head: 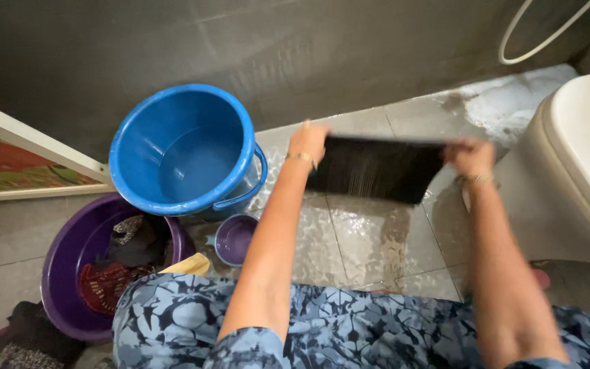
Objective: The person scrubs a small dark rug on the floor using a brush and soapy water from a bucket, then rinses it by pouring water from a smaller container and wringing it out.
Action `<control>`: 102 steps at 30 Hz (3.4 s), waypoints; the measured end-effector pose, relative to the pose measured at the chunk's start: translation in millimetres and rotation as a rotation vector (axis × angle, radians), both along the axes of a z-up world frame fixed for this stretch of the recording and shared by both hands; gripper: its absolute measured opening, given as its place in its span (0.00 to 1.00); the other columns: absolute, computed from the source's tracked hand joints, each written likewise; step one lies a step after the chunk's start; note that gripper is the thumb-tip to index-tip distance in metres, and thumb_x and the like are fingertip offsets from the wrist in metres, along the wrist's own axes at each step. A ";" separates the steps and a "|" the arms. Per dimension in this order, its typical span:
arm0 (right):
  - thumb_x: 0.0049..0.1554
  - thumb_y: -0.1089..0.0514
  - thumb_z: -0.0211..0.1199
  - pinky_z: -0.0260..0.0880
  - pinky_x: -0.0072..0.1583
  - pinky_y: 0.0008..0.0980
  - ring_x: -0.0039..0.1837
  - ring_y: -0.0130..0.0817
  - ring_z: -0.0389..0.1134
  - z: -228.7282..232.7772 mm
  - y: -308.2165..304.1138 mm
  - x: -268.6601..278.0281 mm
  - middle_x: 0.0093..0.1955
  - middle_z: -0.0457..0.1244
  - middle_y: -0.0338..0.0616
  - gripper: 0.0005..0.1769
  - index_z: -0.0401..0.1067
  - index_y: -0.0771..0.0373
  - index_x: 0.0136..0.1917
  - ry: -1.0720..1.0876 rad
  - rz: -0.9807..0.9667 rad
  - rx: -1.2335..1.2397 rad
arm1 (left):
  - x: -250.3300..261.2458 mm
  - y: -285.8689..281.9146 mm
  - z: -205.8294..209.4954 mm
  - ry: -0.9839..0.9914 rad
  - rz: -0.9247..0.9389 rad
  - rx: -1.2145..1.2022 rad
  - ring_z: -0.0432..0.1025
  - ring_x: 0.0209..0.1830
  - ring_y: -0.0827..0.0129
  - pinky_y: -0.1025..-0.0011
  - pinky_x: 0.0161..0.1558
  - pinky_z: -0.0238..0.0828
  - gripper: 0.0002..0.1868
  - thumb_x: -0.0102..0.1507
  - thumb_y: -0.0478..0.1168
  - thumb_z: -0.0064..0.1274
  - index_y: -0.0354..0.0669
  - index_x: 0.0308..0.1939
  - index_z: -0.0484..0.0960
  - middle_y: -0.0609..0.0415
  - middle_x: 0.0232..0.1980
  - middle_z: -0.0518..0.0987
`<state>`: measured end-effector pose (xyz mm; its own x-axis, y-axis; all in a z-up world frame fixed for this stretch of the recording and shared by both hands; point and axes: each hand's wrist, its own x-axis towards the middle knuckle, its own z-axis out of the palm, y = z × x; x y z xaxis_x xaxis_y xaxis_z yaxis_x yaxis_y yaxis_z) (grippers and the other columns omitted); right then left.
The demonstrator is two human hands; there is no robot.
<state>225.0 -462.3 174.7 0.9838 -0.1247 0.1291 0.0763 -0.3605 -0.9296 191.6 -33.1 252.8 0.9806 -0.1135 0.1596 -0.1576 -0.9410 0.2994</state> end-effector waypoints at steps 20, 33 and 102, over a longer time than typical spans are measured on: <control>0.56 0.75 0.55 0.68 0.64 0.34 0.59 0.39 0.71 -84.1 38.1 -166.5 0.55 0.70 0.49 0.15 0.77 0.65 0.51 -0.352 -0.201 -0.111 | -102.4 -4.3 -148.7 0.040 -0.289 -0.025 0.73 0.53 0.47 0.56 0.54 0.73 0.21 0.54 0.27 0.51 0.45 0.50 0.81 0.42 0.50 0.76; 0.58 0.69 0.59 0.71 0.56 0.37 0.51 0.41 0.74 -128.6 26.2 -156.9 0.49 0.72 0.54 0.15 0.82 0.58 0.53 -0.002 -0.208 -0.295 | -135.1 -28.4 -201.7 0.164 -0.137 -0.082 0.72 0.55 0.49 0.58 0.55 0.71 0.18 0.58 0.28 0.44 0.41 0.49 0.82 0.41 0.52 0.78; 0.57 0.66 0.59 0.73 0.49 0.35 0.46 0.39 0.74 -132.3 122.8 -177.5 0.48 0.71 0.53 0.15 0.80 0.58 0.55 -0.035 0.056 -0.343 | -256.0 151.5 -219.6 0.115 1.233 -0.470 0.78 0.37 0.41 0.50 0.42 0.74 0.12 0.50 0.39 0.56 0.35 0.34 0.82 0.36 0.37 0.83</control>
